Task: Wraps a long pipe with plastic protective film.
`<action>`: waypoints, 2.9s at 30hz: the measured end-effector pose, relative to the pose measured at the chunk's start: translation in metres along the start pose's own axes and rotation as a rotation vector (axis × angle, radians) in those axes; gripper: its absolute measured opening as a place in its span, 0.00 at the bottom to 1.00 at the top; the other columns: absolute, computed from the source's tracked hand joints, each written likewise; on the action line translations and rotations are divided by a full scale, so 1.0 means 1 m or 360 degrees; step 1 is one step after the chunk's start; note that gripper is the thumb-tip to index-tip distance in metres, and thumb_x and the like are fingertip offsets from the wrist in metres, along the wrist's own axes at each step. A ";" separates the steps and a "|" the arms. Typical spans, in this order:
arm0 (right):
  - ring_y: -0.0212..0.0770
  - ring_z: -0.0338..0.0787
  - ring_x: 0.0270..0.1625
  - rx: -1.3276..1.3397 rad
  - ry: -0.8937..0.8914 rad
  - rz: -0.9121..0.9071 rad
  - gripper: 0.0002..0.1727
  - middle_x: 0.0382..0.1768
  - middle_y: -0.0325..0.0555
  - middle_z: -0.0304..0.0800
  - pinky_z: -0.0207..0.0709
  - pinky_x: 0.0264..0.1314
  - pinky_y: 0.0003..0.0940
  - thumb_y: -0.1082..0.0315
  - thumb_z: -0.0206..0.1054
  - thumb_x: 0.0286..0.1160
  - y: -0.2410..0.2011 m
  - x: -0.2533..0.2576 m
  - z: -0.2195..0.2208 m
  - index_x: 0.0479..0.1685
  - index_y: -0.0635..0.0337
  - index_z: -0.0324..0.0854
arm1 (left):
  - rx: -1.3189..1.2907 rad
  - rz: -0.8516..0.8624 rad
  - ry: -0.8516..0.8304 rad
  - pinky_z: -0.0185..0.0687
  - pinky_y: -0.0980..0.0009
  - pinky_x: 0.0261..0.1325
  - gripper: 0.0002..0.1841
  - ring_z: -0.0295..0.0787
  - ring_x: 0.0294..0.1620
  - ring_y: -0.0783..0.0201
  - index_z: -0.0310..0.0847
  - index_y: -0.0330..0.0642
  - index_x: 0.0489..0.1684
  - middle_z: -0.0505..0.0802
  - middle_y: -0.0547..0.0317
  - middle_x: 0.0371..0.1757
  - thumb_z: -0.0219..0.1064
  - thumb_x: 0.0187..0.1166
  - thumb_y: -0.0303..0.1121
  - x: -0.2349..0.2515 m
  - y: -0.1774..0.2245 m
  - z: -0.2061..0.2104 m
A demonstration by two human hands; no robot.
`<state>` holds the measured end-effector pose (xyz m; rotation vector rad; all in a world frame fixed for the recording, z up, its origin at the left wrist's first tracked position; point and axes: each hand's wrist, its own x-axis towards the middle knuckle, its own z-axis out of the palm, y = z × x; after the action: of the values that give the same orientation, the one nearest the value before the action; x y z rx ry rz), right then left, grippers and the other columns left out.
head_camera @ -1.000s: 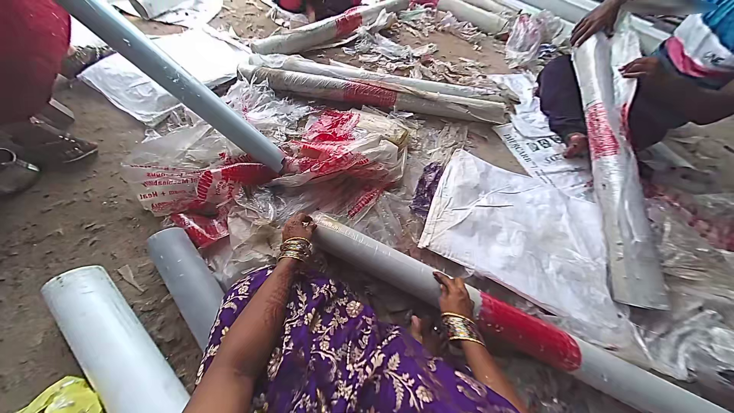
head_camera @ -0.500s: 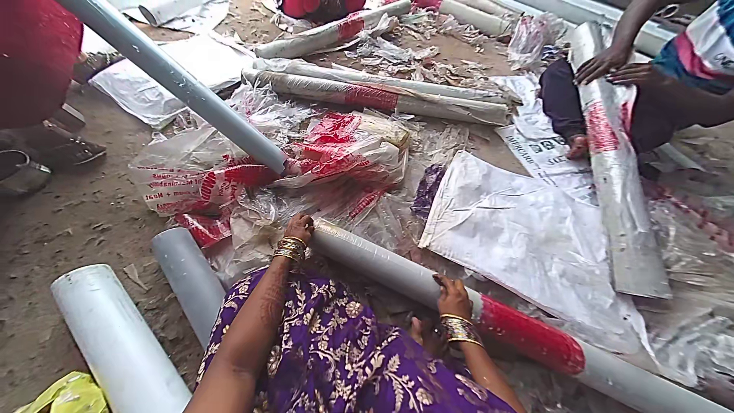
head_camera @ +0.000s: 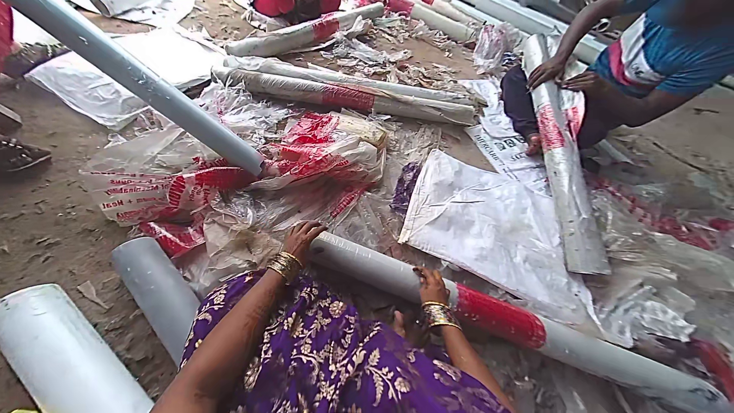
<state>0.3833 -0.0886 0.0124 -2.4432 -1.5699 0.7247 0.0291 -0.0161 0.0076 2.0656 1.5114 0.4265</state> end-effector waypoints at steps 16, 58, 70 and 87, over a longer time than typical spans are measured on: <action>0.60 0.85 0.71 0.0065 -0.0206 0.0157 0.17 0.66 0.64 0.87 0.71 0.77 0.57 0.72 0.62 0.85 -0.024 0.014 -0.036 0.68 0.66 0.83 | 0.0609 0.0076 -0.0551 0.28 0.15 0.82 0.48 0.42 0.94 0.23 0.54 0.73 0.95 0.59 0.36 0.94 0.78 0.71 0.43 0.031 0.055 0.060; 0.67 0.84 0.68 -0.0386 0.0042 -0.0664 0.13 0.63 0.64 0.88 0.51 0.78 0.77 0.65 0.69 0.78 -0.048 0.010 0.000 0.52 0.60 0.94 | 0.0741 0.0444 0.0401 0.53 0.11 0.68 0.34 0.67 0.80 0.14 0.80 0.51 0.81 0.79 0.26 0.80 0.73 0.69 0.22 -0.003 0.034 0.121; 0.65 0.80 0.74 -0.0446 -0.0071 -0.0492 0.14 0.69 0.59 0.85 0.46 0.82 0.75 0.65 0.66 0.81 -0.054 0.014 -0.001 0.57 0.57 0.92 | 0.0705 0.0319 0.0185 0.46 0.12 0.74 0.40 0.61 0.85 0.15 0.74 0.52 0.86 0.73 0.26 0.85 0.77 0.65 0.26 -0.004 0.046 0.110; 0.70 0.75 0.80 -0.0613 0.0026 -0.0655 0.18 0.78 0.60 0.80 0.49 0.80 0.79 0.79 0.55 0.81 -0.061 0.010 0.013 0.59 0.67 0.89 | 0.0826 0.0083 -0.0253 0.36 0.16 0.81 0.45 0.47 0.92 0.21 0.59 0.59 0.94 0.60 0.30 0.93 0.75 0.71 0.34 0.005 0.062 0.092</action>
<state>0.3305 -0.0549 0.0208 -2.2155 -2.2839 0.3552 0.1289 -0.0471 -0.0306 2.4612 1.5917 -0.1313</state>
